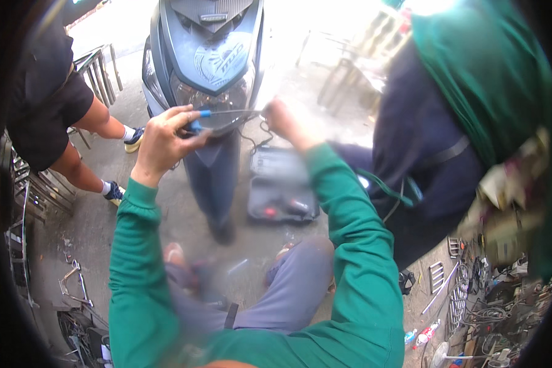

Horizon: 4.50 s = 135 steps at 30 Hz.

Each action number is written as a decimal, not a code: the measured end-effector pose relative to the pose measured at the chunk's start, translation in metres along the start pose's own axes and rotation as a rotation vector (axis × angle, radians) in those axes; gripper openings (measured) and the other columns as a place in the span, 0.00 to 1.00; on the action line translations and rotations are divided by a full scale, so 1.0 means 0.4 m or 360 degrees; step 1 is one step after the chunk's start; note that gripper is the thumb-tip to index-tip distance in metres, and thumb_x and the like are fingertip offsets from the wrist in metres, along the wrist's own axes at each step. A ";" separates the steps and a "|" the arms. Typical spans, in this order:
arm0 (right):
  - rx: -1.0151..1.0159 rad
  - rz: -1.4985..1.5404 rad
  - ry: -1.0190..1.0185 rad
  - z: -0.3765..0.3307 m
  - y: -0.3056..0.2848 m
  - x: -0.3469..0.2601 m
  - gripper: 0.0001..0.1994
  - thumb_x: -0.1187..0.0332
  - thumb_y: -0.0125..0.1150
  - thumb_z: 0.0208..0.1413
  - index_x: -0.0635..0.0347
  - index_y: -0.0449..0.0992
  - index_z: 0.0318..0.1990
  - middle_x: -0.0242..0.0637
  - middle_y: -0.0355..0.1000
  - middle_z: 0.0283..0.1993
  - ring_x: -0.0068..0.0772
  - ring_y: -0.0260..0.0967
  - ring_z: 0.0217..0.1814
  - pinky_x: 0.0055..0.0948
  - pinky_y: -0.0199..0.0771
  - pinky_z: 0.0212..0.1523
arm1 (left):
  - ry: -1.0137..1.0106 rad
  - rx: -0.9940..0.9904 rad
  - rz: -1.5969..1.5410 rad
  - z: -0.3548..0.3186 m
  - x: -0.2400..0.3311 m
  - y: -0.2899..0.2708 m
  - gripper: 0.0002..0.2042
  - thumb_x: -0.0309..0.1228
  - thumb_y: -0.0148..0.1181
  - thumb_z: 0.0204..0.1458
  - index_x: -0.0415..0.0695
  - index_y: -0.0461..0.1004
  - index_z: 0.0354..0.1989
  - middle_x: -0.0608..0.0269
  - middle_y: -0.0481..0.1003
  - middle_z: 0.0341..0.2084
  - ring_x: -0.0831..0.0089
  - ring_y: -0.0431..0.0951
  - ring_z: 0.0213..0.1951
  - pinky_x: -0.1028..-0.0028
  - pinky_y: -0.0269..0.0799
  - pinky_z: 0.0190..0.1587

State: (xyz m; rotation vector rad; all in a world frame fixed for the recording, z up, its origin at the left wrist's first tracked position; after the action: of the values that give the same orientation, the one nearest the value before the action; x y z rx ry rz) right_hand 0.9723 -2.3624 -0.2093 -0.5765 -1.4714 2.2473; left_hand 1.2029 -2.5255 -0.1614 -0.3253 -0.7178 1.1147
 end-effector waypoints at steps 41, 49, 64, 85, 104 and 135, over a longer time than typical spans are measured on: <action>-0.0154 0.0237 -0.0048 0.014 -0.036 0.002 0.14 0.64 0.64 0.55 0.64 0.85 0.43 0.52 0.82 0.39 0.50 0.82 0.43 0.40 0.81 0.49 | -0.0774 -0.0124 -0.1153 0.026 -0.091 0.016 0.16 0.30 0.67 0.61 0.37 0.79 0.55 0.57 0.80 0.44 0.77 0.82 0.39 0.77 0.84 0.39; -0.0109 0.0552 0.0068 0.009 -0.027 0.011 0.13 0.64 0.67 0.57 0.65 0.84 0.44 0.47 0.83 0.40 0.42 0.82 0.43 0.36 0.80 0.48 | -0.0821 -0.0049 -0.1362 0.024 -0.093 0.008 0.13 0.29 0.66 0.61 0.33 0.80 0.50 0.59 0.80 0.41 0.77 0.82 0.39 0.78 0.82 0.37; -0.0584 0.1881 0.0449 -0.429 0.049 -0.097 0.20 0.52 0.61 0.69 0.64 0.81 0.43 0.25 0.72 0.26 0.16 0.68 0.27 0.21 0.71 0.29 | -0.0762 -0.0334 -0.0984 -0.210 0.077 0.012 0.23 0.18 0.55 0.57 0.38 0.72 0.63 0.59 0.77 0.48 0.75 0.76 0.46 0.75 0.73 0.49; -0.0468 0.1691 0.0229 -0.427 0.140 -0.205 0.18 0.54 0.56 0.71 0.64 0.79 0.45 0.27 0.70 0.30 0.18 0.63 0.33 0.26 0.68 0.36 | -0.0853 -0.0417 -0.1174 -0.284 0.119 0.120 0.21 0.15 0.52 0.61 0.36 0.70 0.64 0.59 0.75 0.49 0.75 0.78 0.45 0.75 0.79 0.46; 0.0281 0.2023 0.0073 -0.097 -0.281 0.027 0.13 0.63 0.55 0.72 0.67 0.78 0.49 0.39 0.80 0.36 0.30 0.82 0.37 0.33 0.86 0.42 | -0.0757 0.0241 -0.1484 -0.002 -0.003 0.356 0.13 0.16 0.58 0.60 0.36 0.71 0.53 0.61 0.78 0.44 0.80 0.78 0.44 0.80 0.73 0.48; 0.0081 0.0963 -0.0507 -0.032 -0.145 -0.060 0.16 0.73 0.65 0.62 0.66 0.77 0.56 0.35 0.81 0.42 0.16 0.75 0.36 0.20 0.78 0.34 | -0.0508 0.0822 -0.1749 0.009 0.002 0.500 0.15 0.20 0.53 0.67 0.37 0.64 0.61 0.54 0.73 0.53 0.69 0.79 0.52 0.73 0.79 0.51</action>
State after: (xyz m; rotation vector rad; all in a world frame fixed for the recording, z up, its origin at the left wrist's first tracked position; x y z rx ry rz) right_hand 1.0051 -2.3437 -0.1575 -0.7533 -1.5247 2.9476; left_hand 1.0610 -2.4402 -0.2735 0.6530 -0.7025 0.2513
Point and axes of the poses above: each hand's wrist, its own z-axis towards the middle knuckle, its own y-axis out of the palm, x = y × z, the point moved 7 cm from there along z, towards the middle knuckle
